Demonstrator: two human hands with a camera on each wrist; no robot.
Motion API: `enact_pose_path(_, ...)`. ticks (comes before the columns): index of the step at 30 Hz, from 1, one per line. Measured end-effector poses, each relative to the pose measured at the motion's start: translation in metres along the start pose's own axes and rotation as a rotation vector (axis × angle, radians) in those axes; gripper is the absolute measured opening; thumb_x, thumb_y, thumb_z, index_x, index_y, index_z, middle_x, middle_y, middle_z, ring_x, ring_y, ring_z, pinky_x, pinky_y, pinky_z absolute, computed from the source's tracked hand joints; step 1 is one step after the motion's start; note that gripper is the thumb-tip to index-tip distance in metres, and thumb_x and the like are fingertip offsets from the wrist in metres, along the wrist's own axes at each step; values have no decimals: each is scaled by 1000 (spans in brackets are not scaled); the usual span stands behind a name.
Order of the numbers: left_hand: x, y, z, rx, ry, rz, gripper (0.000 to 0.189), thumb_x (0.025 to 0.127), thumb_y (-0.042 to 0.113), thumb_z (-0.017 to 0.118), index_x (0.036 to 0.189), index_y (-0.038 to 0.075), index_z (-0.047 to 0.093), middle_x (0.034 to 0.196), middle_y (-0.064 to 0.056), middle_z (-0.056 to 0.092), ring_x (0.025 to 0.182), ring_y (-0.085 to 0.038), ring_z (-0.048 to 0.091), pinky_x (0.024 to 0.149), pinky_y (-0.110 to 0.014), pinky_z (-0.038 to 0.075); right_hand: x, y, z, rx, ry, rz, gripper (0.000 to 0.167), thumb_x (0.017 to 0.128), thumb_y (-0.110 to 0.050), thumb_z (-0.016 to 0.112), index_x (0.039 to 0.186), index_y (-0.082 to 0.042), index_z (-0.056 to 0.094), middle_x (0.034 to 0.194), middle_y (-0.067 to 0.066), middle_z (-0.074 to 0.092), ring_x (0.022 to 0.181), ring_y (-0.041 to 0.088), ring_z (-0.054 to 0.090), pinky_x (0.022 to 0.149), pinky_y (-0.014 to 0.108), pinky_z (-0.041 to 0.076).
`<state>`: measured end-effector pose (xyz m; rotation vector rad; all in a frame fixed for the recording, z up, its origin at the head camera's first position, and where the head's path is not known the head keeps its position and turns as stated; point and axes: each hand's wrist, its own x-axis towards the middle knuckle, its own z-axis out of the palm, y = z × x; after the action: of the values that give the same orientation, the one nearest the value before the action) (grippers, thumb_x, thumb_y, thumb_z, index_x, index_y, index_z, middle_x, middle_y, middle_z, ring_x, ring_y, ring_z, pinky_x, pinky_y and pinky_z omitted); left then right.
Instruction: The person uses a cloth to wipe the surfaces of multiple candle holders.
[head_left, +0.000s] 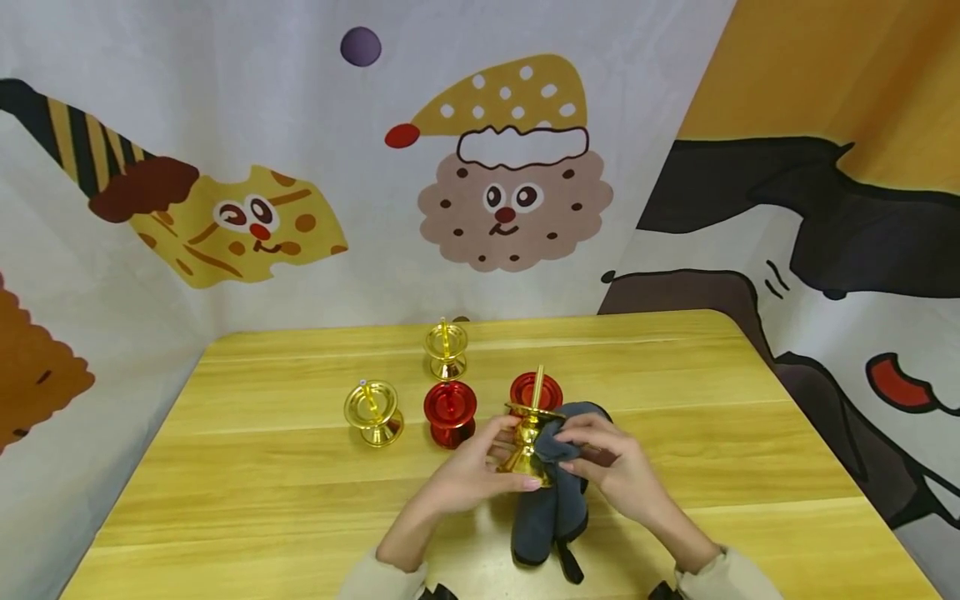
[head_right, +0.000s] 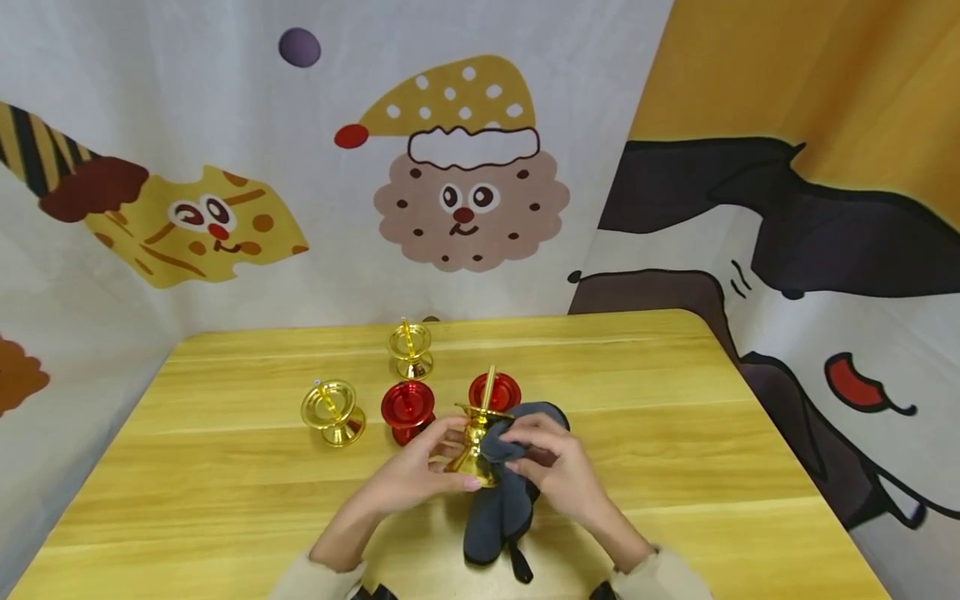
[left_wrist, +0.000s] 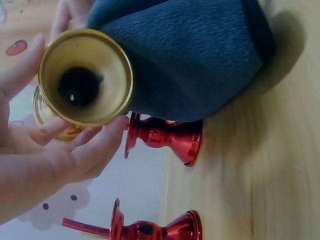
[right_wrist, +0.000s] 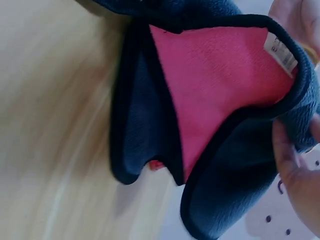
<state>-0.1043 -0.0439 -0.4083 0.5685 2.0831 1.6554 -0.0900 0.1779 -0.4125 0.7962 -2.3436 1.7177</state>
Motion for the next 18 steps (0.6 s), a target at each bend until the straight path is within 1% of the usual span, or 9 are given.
enact_pose_path(2,1,0,3,64,33,-10,70,76,25,75,132,6,38,111,-10,53,100,-24,53,84,-37,46,0,-2,3,-45,10,-33,29,73,12,68,100,0,66,101,14,54,80,9,54,60,22,50)
enact_pose_path(4,1,1,3,97,48,-11,69,76,24,75,131,4,39,108,-11,55,97,-25,54,83,-39,46,-1,-4,6,-81,17,-68,30,72,12,69,100,-1,67,100,12,54,74,11,52,55,22,47)
enact_pose_path(5,1,1,3,102,52,-13,69,76,24,75,132,3,40,108,-10,55,97,-25,55,83,-40,46,-1,-5,7,-90,21,-83,31,72,13,69,100,-1,67,100,12,54,72,12,51,53,22,46)
enact_pose_path(7,-1,1,1,69,44,-10,68,77,21,75,133,2,41,107,-10,55,97,-24,55,85,-40,46,-1,-5,7,-72,19,-110,33,71,15,68,100,0,67,100,13,53,72,12,51,52,22,45)
enact_pose_path(9,-2,1,-2,9,29,-2,68,78,19,74,134,2,40,109,-10,55,97,-22,54,86,-37,46,0,-3,5,-18,9,-112,34,71,17,67,101,1,66,102,16,52,80,12,53,58,21,49)
enact_pose_path(11,-3,1,-4,-73,7,9,67,79,15,73,135,0,39,110,-11,54,99,-21,54,87,-34,46,0,0,1,61,-4,-98,34,72,18,65,102,2,64,105,17,51,89,12,54,66,21,51)
enact_pose_path(14,-4,0,-6,-149,-25,27,68,81,11,70,137,-1,35,115,-13,52,102,-22,54,86,-29,46,1,5,-5,149,-23,-75,34,73,19,63,104,4,63,109,17,50,100,12,53,77,24,51)
enact_pose_path(16,-4,0,-6,-175,-39,32,67,82,10,68,137,-2,33,118,-15,51,105,-24,53,88,-29,46,1,6,-6,167,-27,-70,34,73,19,63,104,4,62,110,17,50,103,12,53,80,25,50)
enact_pose_path(18,-3,-1,-5,-173,-39,32,67,83,11,68,138,-1,32,119,-15,51,107,-25,53,89,-31,45,2,4,-6,148,-18,-66,34,73,19,63,103,5,62,109,19,50,102,12,53,79,25,51)
